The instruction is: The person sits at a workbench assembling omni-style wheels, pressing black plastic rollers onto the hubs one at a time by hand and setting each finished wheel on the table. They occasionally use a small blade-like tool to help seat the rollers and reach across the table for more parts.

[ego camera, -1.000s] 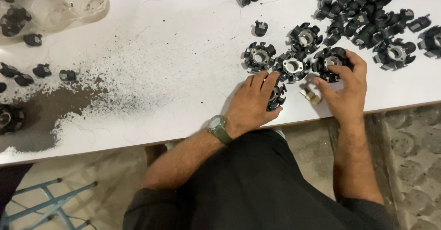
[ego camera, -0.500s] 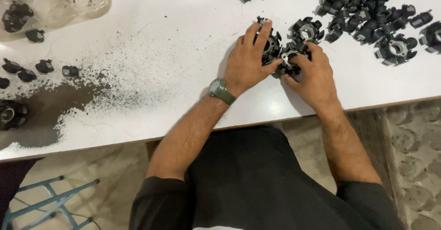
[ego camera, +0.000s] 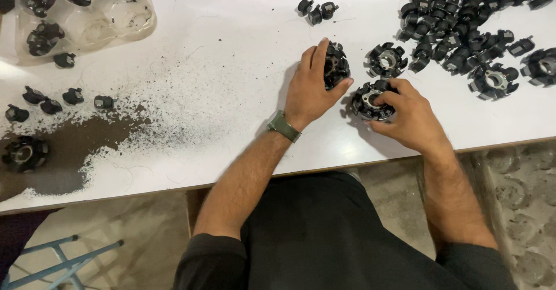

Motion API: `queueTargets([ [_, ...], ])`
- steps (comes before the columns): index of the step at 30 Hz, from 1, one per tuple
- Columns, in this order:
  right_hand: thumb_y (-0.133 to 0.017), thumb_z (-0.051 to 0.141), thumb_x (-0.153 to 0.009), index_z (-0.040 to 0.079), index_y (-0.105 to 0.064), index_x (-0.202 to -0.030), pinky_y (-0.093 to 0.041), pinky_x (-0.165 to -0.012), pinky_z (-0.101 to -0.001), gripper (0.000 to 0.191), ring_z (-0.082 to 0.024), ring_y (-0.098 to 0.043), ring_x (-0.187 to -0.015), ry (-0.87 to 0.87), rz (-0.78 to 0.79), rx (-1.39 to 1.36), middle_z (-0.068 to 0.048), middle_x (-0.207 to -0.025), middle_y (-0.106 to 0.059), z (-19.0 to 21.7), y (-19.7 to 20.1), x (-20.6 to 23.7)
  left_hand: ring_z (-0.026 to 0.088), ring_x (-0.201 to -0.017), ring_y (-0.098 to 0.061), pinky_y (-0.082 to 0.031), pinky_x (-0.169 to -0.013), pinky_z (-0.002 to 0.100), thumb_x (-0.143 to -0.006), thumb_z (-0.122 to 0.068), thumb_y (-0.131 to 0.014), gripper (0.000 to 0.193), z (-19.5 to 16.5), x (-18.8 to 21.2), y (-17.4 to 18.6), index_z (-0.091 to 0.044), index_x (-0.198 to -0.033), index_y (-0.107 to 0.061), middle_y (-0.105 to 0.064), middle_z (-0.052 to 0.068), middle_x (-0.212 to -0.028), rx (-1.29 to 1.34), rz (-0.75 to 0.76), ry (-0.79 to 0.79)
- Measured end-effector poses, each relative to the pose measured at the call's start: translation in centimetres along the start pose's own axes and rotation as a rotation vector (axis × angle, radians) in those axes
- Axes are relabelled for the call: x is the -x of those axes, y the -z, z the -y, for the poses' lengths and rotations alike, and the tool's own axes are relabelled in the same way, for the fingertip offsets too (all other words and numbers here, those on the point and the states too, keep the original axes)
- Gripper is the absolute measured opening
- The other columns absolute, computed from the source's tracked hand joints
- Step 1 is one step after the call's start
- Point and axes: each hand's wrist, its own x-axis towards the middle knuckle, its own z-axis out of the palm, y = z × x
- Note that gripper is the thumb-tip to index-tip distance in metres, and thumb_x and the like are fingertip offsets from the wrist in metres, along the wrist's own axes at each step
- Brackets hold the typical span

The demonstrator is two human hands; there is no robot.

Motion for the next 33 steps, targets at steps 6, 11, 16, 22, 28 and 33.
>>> queueTargets([
  [6, -0.09, 0.007, -0.081, 0.001, -0.069, -0.111, -0.058, -0.098, -0.0405, 0.037, -0.036, -0.063, -0.121, 0.175, -0.362, 0.093, -0.021, -0.137, -0.054, 0.0, 0.0, -3.6, 0.041, -0.123, -0.056, -0.055, -0.096, 0.048, -0.077, -0.042, -0.086, 0.107, -0.7, -0.1, 0.0, -0.012, -0.158, -0.024, -0.038, 0.019, -0.151, -0.13, 0.096, -0.096],
  [11, -0.091, 0.01, -0.081, 0.001, -0.067, -0.109, -0.057, -0.094, -0.0419, 0.038, -0.038, -0.061, -0.12, 0.123, -0.323, 0.087, -0.023, -0.14, -0.052, -0.3, 1.7, -5.7, 0.042, -0.125, -0.055, -0.055, -0.099, 0.049, -0.079, -0.036, -0.084, 0.106, -2.3, 0.4, 0.8, -0.012, -0.16, -0.02, -0.035, 0.017, -0.155, -0.098, 0.194, -0.15],
  [16, -0.093, 0.012, -0.079, 0.002, -0.068, -0.105, -0.056, -0.1, -0.0454, 0.037, -0.041, -0.06, -0.123, 0.085, -0.363, 0.217, -0.024, -0.137, -0.053, -0.9, 2.2, -2.2, 0.038, -0.125, -0.057, -0.054, -0.101, 0.046, -0.081, -0.035, -0.08, 0.103, -4.9, -1.0, -0.2, -0.013, -0.16, -0.018, -0.034, 0.018, -0.156, -0.065, 0.301, -0.188],
  [22, -0.093, 0.016, -0.082, 0.003, -0.068, -0.108, -0.055, -0.101, -0.0441, 0.038, -0.039, -0.063, -0.12, -0.048, -0.408, 0.293, -0.024, -0.141, -0.053, -4.5, 4.4, -0.8, 0.036, -0.137, -0.051, -0.049, -0.112, 0.046, -0.083, -0.043, -0.076, 0.105, -9.5, -6.2, -4.0, -0.015, -0.163, -0.012, -0.028, 0.018, -0.163, -0.096, 0.34, -0.251],
  [28, -0.095, 0.027, -0.081, 0.002, -0.066, -0.11, -0.054, -0.097, -0.0433, 0.048, -0.036, -0.063, -0.119, -0.061, -0.489, 0.54, -0.022, -0.138, -0.051, -6.3, 6.8, -2.2, 0.043, -0.156, -0.014, -0.016, -0.12, 0.073, -0.087, -0.083, -0.065, 0.112, -9.7, -9.7, -2.1, -0.02, -0.163, -0.012, -0.005, 0.019, -0.169, -0.303, 0.282, -0.16],
  [33, -0.086, 0.019, -0.091, 0.003, -0.063, -0.123, -0.05, -0.115, -0.0398, 0.042, -0.03, -0.055, -0.134, 0.184, -0.573, 0.28, -0.018, -0.148, -0.051, -6.0, 5.0, -1.2, 0.045, -0.158, -0.003, -0.01, -0.12, 0.072, -0.078, -0.087, -0.062, 0.122, -4.0, -11.0, 4.2, -0.018, -0.165, -0.014, 0.001, 0.021, -0.17, -0.583, 0.441, -0.005],
])
